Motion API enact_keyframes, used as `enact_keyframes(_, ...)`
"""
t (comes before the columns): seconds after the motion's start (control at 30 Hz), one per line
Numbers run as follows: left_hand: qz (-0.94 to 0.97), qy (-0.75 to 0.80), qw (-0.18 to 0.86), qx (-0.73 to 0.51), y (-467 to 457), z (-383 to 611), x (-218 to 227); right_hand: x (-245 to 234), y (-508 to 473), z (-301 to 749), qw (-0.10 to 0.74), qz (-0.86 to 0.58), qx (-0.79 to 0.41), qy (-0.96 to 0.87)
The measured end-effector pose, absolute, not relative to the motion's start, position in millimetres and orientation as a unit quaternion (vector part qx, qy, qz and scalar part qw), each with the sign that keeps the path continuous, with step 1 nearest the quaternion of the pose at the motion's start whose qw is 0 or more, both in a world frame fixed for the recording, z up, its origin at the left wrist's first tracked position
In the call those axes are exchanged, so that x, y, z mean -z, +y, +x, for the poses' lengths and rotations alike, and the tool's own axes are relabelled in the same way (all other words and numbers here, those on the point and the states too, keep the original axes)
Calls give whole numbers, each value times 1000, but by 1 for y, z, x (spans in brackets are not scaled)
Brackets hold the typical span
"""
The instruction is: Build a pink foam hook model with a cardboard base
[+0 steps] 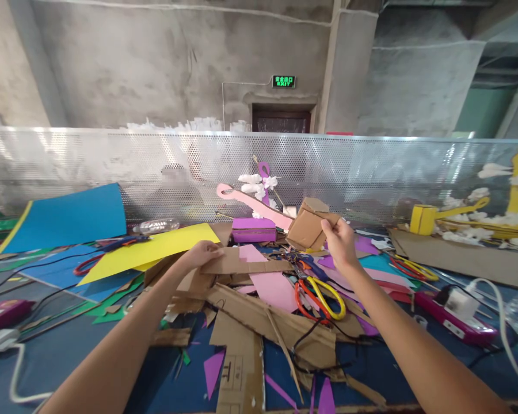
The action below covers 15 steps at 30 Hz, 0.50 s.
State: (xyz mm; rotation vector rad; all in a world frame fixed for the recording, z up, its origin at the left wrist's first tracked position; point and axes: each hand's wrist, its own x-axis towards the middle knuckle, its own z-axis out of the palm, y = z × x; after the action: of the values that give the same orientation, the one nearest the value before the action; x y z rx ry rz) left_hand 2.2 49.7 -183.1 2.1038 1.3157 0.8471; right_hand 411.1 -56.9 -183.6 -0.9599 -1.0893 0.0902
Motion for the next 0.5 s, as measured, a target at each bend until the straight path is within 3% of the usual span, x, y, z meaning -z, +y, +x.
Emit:
enact_keyframes(0.1, 716, 503, 323, -360, 49, -1, 179, 183, -57, 411, 751, -437, -42, -492)
enact_keyframes(0.27, 677, 528, 305, -411, 46, -2, 173, 180, -59, 410, 766, -409, -68, -491)
enact_keyframes(0.5, 679, 473, 440, -349, 37, 1, 174, 178, -60, 412, 775, -408, -44, -481)
